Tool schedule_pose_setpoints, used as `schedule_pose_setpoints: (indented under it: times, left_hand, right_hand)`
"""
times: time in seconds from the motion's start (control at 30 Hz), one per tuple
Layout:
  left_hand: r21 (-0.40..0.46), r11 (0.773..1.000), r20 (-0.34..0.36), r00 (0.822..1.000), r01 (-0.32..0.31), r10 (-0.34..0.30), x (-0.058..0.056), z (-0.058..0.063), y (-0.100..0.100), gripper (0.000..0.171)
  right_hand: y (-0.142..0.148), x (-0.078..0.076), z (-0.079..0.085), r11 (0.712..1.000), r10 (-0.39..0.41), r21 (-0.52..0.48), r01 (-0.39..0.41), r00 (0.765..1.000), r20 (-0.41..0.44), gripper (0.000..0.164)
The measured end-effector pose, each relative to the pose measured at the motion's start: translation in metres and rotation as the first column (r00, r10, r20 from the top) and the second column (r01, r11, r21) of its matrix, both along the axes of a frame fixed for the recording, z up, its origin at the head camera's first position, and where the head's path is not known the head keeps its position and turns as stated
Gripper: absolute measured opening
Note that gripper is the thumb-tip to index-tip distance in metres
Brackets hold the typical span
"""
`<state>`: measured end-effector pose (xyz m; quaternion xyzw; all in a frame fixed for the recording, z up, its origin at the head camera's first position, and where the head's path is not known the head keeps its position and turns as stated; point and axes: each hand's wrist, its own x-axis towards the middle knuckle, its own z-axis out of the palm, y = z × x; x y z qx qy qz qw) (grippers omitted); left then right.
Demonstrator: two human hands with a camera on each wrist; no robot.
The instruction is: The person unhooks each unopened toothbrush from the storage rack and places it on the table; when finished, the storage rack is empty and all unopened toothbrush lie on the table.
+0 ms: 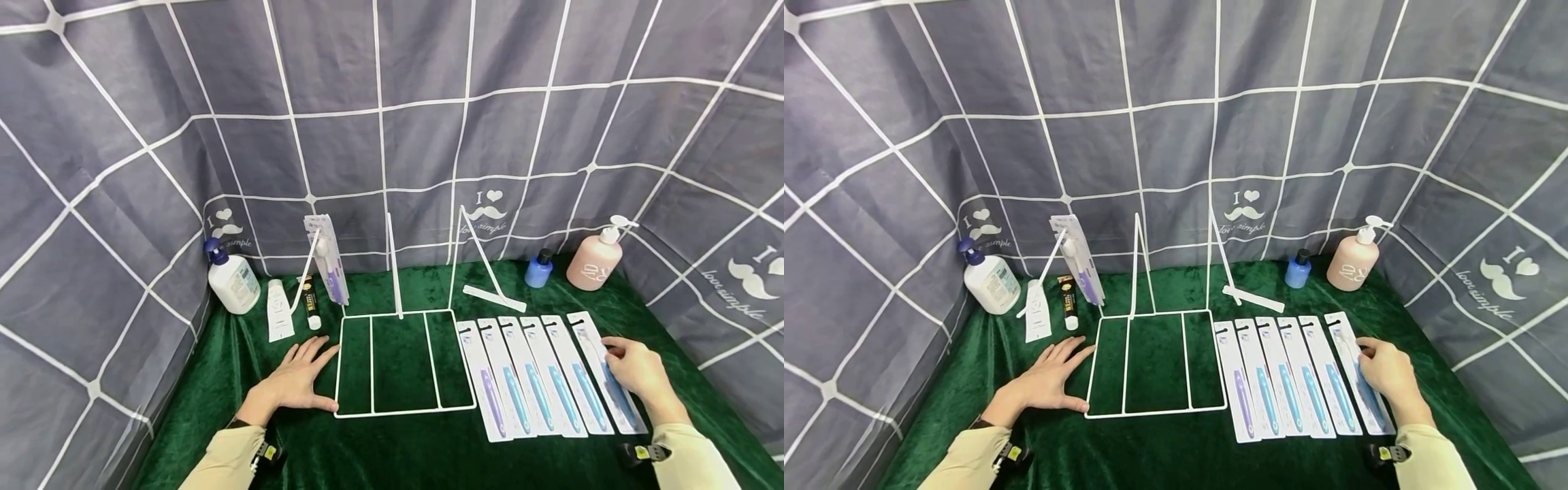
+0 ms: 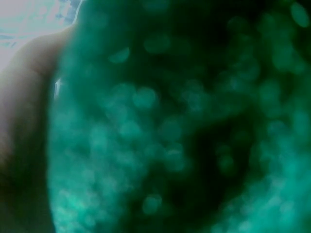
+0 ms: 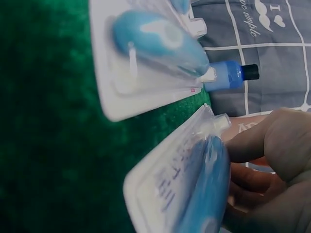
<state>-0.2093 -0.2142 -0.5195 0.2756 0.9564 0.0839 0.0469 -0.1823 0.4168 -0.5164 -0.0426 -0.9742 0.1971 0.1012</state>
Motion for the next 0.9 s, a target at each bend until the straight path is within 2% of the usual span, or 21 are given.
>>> schedule_pose_setpoints:
  times: [0.23, 0.43, 0.53, 0.7, 0.9]
  left_hand:
    - [-0.004, 1.0, 0.002, 1.0, 0.001, -0.001, -0.001, 0.0, 0.0, 0.109]
    - [-0.005, 1.0, -0.001, 1.0, 0.003, -0.003, 0.0, 0.0, 0.0, 0.109]
    - [-0.007, 1.0, -0.001, 1.0, 0.005, -0.005, 0.0, 0.001, 0.0, 0.11]
    - [0.001, 1.0, 0.003, 1.0, 0.009, -0.009, 0.001, 0.002, 0.0, 0.11]
    - [-0.008, 1.0, -0.003, 1.0, 0.009, -0.009, 0.001, 0.002, 0.0, 0.109]
  right_hand:
    - [-0.003, 0.0, 0.003, 0.998, -0.055, 0.021, 0.054, 0.998, 0.034, 0.026]
    - [-0.01, 0.001, 0.006, 0.997, -0.063, 0.048, 0.062, 0.998, 0.007, 0.026]
    - [-0.017, 0.001, 0.011, 0.996, -0.065, 0.055, 0.067, 0.998, -0.027, 0.027]
    - [-0.043, -0.001, 0.031, 0.999, -0.014, 0.037, 0.019, 0.993, -0.12, 0.026]
    - [-0.082, -0.006, 0.055, 0.996, 0.08, -0.009, -0.085, 0.965, -0.248, 0.018]
